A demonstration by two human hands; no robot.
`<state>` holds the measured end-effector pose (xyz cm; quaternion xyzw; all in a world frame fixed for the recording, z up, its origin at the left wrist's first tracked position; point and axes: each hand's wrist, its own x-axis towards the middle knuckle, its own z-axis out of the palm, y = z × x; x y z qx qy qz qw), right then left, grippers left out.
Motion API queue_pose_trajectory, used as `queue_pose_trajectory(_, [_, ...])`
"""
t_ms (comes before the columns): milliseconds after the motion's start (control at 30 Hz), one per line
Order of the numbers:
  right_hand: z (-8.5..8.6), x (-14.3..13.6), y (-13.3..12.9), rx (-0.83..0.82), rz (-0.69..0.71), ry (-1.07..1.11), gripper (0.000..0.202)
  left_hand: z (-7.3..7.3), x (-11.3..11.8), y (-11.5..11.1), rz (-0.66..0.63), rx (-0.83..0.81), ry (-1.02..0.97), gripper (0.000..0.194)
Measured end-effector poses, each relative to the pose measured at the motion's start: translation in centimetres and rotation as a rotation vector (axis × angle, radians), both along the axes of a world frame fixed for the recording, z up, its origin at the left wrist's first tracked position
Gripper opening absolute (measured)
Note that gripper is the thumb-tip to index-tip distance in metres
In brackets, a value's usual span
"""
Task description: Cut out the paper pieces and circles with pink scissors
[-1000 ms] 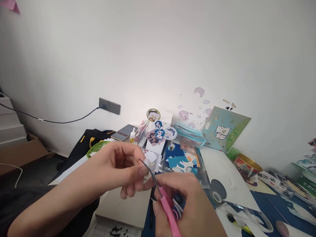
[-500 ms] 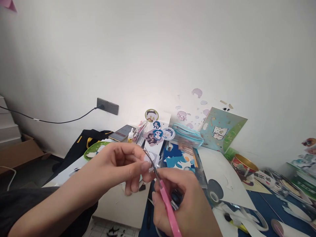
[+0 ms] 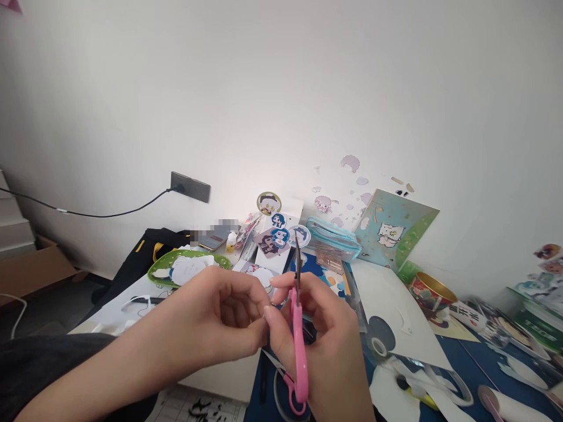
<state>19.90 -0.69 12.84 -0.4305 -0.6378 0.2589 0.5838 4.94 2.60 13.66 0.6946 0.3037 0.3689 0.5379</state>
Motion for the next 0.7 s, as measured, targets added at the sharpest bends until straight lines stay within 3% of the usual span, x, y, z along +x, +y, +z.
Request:
queue_pose_trajectory(267, [0.3, 0.8, 0.2, -0.041, 0.013, 0.121, 0.01, 1.1, -0.1, -0.6, 0.084, 0.049, 0.006, 0.007])
queue_pose_trajectory(500, [0.1, 0.5, 0.1, -0.06, 0.041, 0.22, 0.008, 1.1, -0.1, -0.4, 0.022, -0.019, -0.034, 0.016])
queue_pose_trajectory(700, [0.3, 0.7, -0.1, -0.095, 0.008, 0.221, 0.008, 1.3, -0.3, -0.3, 0.055, -0.065, -0.152, 0.02])
